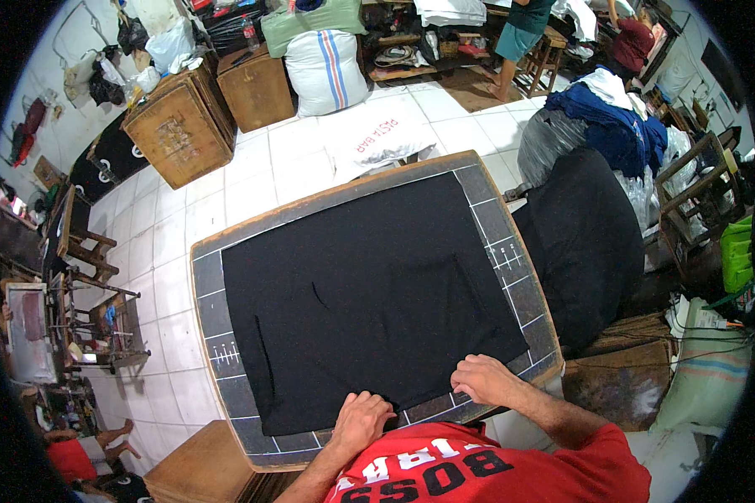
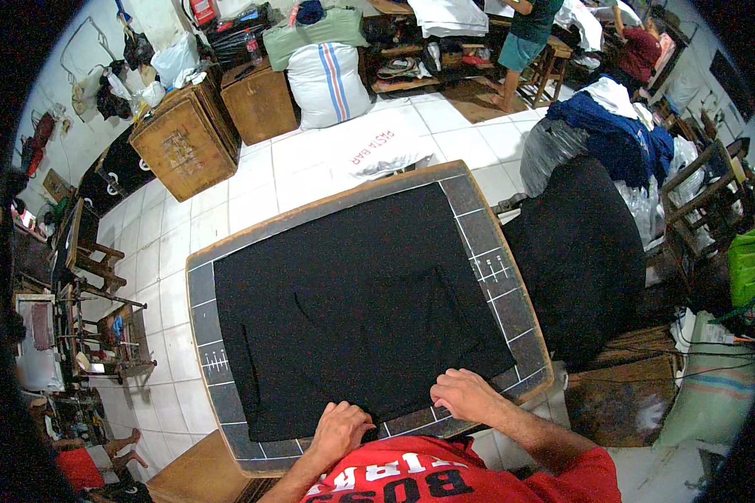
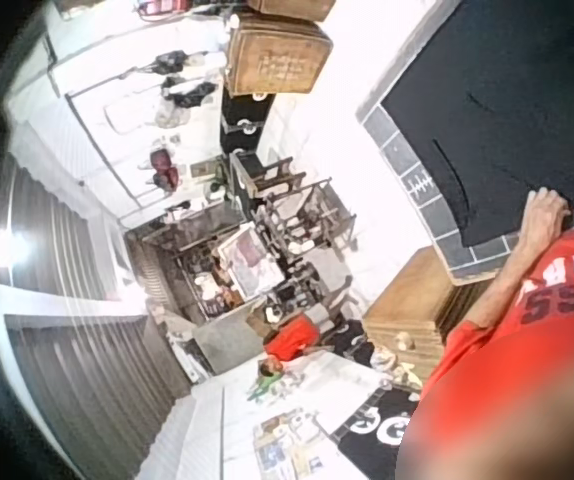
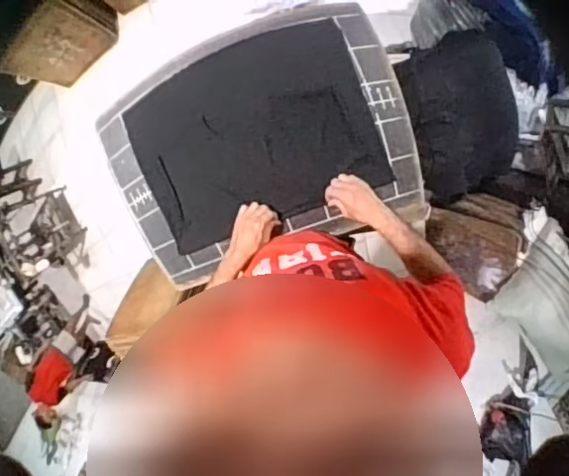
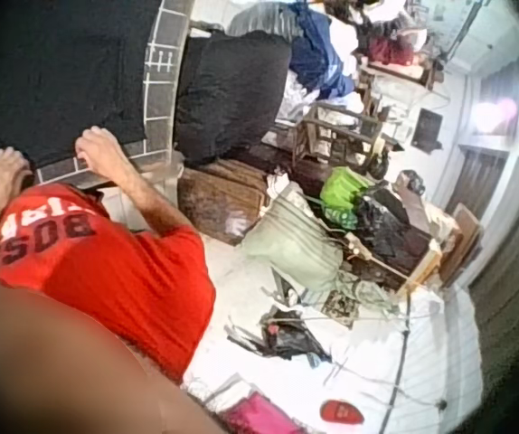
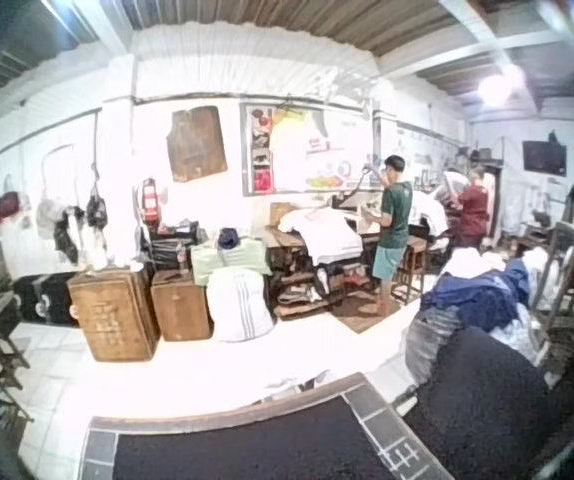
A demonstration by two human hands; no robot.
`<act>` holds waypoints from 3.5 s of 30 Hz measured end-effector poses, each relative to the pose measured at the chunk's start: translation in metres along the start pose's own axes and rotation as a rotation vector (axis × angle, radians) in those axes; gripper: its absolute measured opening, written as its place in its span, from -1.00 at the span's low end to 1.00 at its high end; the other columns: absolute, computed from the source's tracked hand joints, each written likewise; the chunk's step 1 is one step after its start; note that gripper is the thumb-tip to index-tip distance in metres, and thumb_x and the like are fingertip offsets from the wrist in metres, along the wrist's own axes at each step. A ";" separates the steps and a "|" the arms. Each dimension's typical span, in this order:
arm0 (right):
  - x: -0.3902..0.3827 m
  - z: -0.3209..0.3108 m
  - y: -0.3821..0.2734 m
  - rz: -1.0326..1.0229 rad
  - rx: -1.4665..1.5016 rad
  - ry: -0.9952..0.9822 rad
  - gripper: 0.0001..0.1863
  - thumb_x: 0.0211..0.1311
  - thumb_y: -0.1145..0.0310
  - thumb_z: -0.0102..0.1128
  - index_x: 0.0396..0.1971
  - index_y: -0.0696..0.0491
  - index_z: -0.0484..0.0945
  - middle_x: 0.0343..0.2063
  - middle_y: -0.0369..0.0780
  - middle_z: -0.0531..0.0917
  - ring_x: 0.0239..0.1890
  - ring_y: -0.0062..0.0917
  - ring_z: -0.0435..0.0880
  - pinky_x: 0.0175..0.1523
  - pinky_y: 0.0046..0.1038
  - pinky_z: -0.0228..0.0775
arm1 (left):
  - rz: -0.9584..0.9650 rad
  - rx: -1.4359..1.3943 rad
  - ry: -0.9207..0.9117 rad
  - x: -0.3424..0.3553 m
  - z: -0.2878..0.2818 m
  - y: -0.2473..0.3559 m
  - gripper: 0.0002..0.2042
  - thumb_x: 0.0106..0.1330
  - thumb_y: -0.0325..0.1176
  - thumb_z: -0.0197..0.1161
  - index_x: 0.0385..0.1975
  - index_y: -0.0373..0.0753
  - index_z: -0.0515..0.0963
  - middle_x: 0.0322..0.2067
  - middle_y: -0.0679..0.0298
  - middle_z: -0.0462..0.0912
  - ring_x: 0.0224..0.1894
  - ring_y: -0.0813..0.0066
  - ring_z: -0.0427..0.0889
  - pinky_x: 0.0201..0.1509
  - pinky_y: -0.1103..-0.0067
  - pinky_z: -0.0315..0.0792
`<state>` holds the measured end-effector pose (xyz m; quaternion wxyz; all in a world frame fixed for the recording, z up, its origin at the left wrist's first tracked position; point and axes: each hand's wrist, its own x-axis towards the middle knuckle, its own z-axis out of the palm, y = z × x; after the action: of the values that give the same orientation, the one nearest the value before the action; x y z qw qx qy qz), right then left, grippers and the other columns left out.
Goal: The person wipes a gridded board, then unfolds and lays a black t-shirt on it, smoothing it flat. They repeat the process with a second black t-shirt, aligning and smoothing each garment on the board.
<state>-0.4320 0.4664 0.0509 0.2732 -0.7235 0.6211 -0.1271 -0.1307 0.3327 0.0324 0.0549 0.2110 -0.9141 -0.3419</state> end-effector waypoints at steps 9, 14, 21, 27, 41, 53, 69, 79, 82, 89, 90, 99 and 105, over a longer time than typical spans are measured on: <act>0.109 -0.067 0.058 -0.029 -0.002 0.485 -0.89 0.29 0.34 0.26 -0.34 0.03 0.71 -0.23 -0.22 0.76 -0.09 -0.22 0.68 0.08 -0.18 0.53 | -0.004 -0.016 0.117 0.017 -0.015 0.005 -0.87 0.24 -0.27 0.47 -0.37 -0.17 0.71 -0.41 0.32 0.66 -0.31 0.31 0.56 -0.20 0.35 0.33; 0.202 -0.105 0.140 0.152 -0.374 0.409 -0.43 0.49 0.06 0.11 0.37 0.05 0.44 0.42 0.03 0.38 0.52 0.00 0.21 0.55 0.00 0.08 | 0.027 0.025 0.397 0.034 -0.045 -0.014 -0.86 0.19 -0.35 0.51 -0.39 -0.16 0.66 -0.40 0.32 0.68 -0.32 0.27 0.58 -0.21 0.34 0.33; 0.267 -0.110 0.166 0.527 -0.589 0.500 -0.21 0.51 -0.14 -0.05 0.44 0.22 0.28 0.49 0.12 0.22 0.58 -0.01 0.04 0.62 0.09 -0.32 | -0.331 0.189 0.983 0.052 -0.121 -0.143 -0.94 0.29 -0.45 0.39 -0.35 -0.26 0.64 -0.27 0.15 0.71 -0.12 0.13 0.61 0.04 0.29 0.41; 0.298 -0.056 0.110 0.302 -0.406 0.568 -0.31 0.52 0.00 0.05 0.46 0.13 0.29 0.51 0.07 0.18 0.59 -0.05 0.03 0.61 0.05 -0.19 | -0.694 0.284 1.015 0.100 -0.178 -0.282 -0.68 0.28 -0.23 0.44 -0.03 -0.22 0.65 -0.07 0.11 0.68 0.05 0.02 0.57 0.17 0.25 0.43; 0.298 -0.054 0.112 0.300 -0.379 0.609 -0.32 0.47 0.04 0.11 0.46 0.07 0.31 0.49 0.03 0.24 0.57 -0.05 0.10 0.61 0.04 -0.16 | -0.689 0.543 0.743 0.139 -0.209 -0.315 -0.83 0.44 -0.32 0.24 -0.17 -0.30 0.52 -0.24 -0.01 0.65 -0.12 -0.10 0.60 -0.04 0.08 0.42; 0.226 -0.095 0.197 0.467 -0.314 0.905 -0.57 0.42 0.33 0.14 0.21 0.18 0.56 0.24 0.03 0.58 0.41 -0.03 0.40 0.51 -0.14 0.19 | -0.422 0.580 0.624 0.138 -0.142 -0.224 -0.57 0.55 -0.27 0.13 0.33 -0.31 0.44 0.40 -0.02 0.39 0.51 -0.03 0.23 0.59 0.07 0.01; 0.256 -0.169 0.250 0.379 -0.123 0.651 -0.77 0.13 0.29 0.51 -0.37 0.13 0.71 -0.31 -0.02 0.70 -0.17 -0.13 0.66 0.02 -0.16 0.51 | -0.489 0.472 0.763 0.077 -0.142 -0.207 -0.59 0.51 -0.34 0.16 0.29 -0.34 0.48 0.37 -0.07 0.43 0.50 -0.08 0.26 0.58 0.04 0.02; 0.256 -0.155 0.270 0.466 0.009 0.920 -0.76 0.25 0.35 0.46 -0.31 0.14 0.56 -0.46 -0.23 0.66 -0.44 -0.45 0.64 -0.27 -0.38 0.51 | -0.656 0.399 0.969 0.022 -0.139 -0.219 -0.64 0.51 -0.37 0.14 0.22 -0.39 0.53 0.31 -0.03 0.51 0.43 -0.08 0.36 0.52 0.08 0.16; 0.257 -0.149 0.262 0.514 0.063 1.014 -0.76 0.27 0.32 0.46 -0.25 0.12 0.59 -0.39 -0.21 0.68 -0.35 -0.45 0.66 -0.19 -0.37 0.52 | -0.710 0.402 0.938 0.021 -0.143 -0.214 -0.66 0.48 -0.41 0.18 0.18 -0.40 0.55 0.27 -0.02 0.55 0.39 -0.08 0.41 0.49 0.13 0.23; 0.187 -0.105 0.149 0.133 0.039 0.660 -0.47 0.11 0.27 0.55 0.09 0.05 0.63 -0.06 -0.16 0.68 0.00 -0.27 0.64 0.16 -0.31 0.46 | -0.362 0.267 0.744 0.040 -0.117 -0.168 -0.40 0.32 -0.36 0.39 0.35 -0.34 0.40 0.35 -0.11 0.43 0.46 -0.11 0.32 0.54 0.13 0.18; 0.172 -0.096 0.135 0.051 -0.044 0.620 -0.40 0.05 0.29 0.59 0.14 0.03 0.63 -0.02 -0.18 0.66 0.03 -0.27 0.62 0.19 -0.32 0.45 | -0.364 0.309 0.651 0.042 -0.109 -0.163 -0.39 0.32 -0.32 0.40 0.36 -0.32 0.40 0.39 -0.11 0.38 0.49 -0.11 0.27 0.56 0.10 0.13; 0.120 -0.052 0.112 -0.016 -0.280 0.724 -0.74 0.24 0.39 0.41 -0.13 0.14 0.61 -0.32 -0.10 0.63 -0.19 -0.29 0.63 -0.04 -0.35 0.44 | -0.277 0.318 0.756 0.032 -0.084 -0.127 -0.87 0.33 -0.44 0.33 -0.25 -0.25 0.50 -0.06 0.01 0.64 0.10 -0.08 0.56 0.36 0.07 0.32; 0.004 -0.067 0.080 0.319 0.144 0.447 -0.69 0.27 0.31 0.38 -0.12 0.20 0.63 -0.26 -0.11 0.73 -0.18 -0.34 0.69 0.02 -0.36 0.48 | -0.255 0.068 0.650 -0.075 -0.060 -0.025 -0.84 0.27 -0.46 0.36 -0.19 -0.22 0.58 -0.29 0.11 0.65 -0.17 0.01 0.62 -0.02 0.24 0.46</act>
<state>-0.5328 0.4407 0.0605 0.1965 -0.5494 0.7613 -0.2828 -0.0400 0.3116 0.0653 0.2930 0.4230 -0.8259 -0.2305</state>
